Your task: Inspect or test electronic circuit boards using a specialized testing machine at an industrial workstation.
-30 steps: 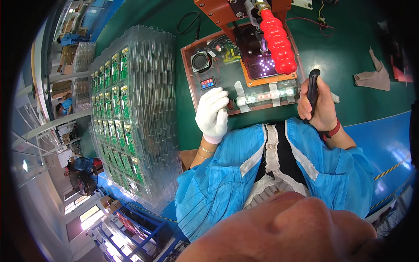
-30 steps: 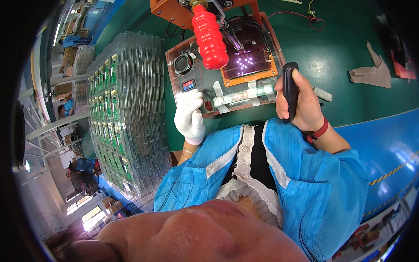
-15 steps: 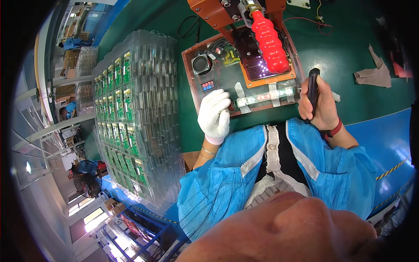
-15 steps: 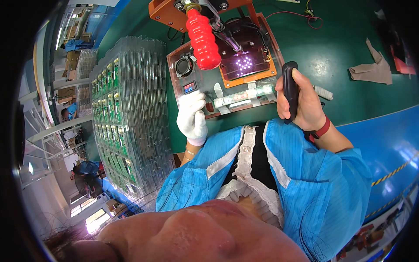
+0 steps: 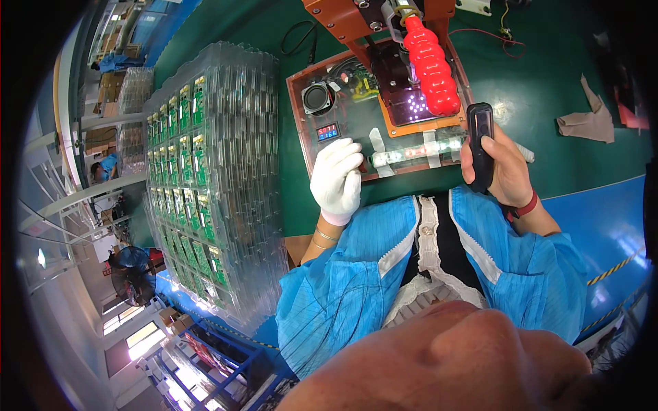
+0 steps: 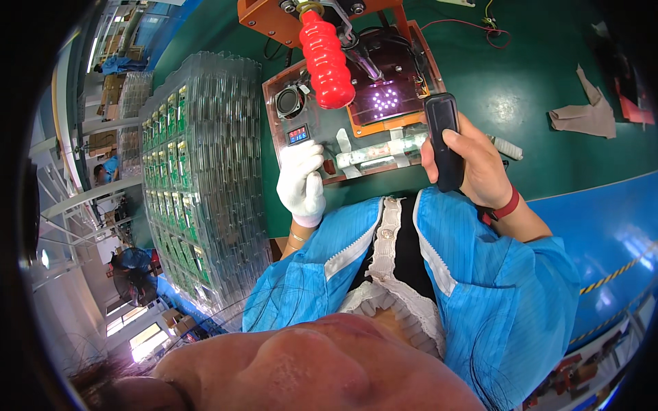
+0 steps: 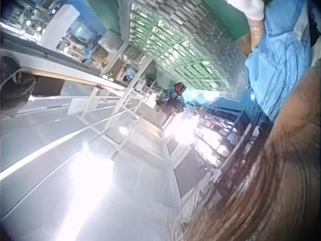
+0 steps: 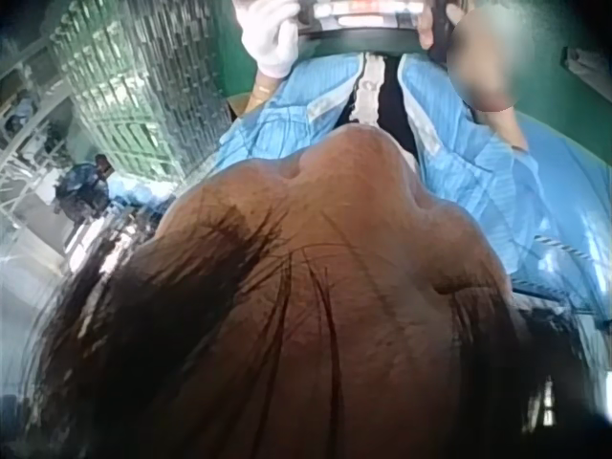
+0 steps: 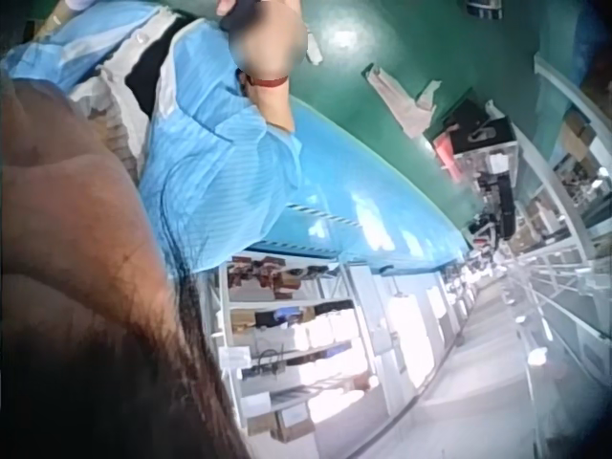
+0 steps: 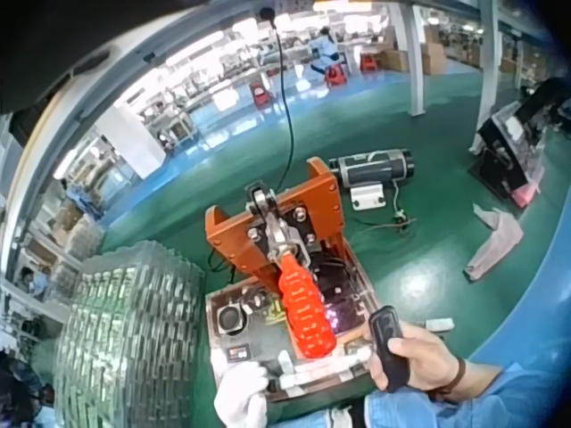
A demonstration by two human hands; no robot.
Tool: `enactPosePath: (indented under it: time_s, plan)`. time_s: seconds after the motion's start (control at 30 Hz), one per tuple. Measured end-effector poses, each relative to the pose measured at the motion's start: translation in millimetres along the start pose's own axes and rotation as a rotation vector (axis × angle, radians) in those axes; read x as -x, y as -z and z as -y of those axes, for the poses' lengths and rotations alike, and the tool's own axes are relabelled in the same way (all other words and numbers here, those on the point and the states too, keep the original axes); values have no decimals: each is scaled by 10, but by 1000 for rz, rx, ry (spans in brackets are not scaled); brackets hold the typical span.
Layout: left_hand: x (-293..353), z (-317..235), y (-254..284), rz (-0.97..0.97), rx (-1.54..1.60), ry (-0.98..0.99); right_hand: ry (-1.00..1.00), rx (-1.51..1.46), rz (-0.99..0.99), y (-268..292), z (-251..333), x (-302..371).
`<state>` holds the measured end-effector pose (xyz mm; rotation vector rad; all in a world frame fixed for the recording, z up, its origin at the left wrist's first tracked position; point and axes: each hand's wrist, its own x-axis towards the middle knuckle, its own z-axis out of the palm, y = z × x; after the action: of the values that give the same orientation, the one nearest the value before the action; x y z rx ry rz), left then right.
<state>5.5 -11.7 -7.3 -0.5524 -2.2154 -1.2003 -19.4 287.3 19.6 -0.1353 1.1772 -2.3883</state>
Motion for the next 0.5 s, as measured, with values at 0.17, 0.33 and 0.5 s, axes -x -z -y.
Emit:
enactPosePath:
  time_s: [0.17,0.33,0.5]
  plan:
    - [-9,7,-2,18,-1,-16,15,-27,-100,0,-32,16]
    - [5,-8,-3,18,2,11,36,-2,-96,9,-28,20]
    - [2,-3,-7,30,-20,-1,30,-24,-99,34,-36,27]
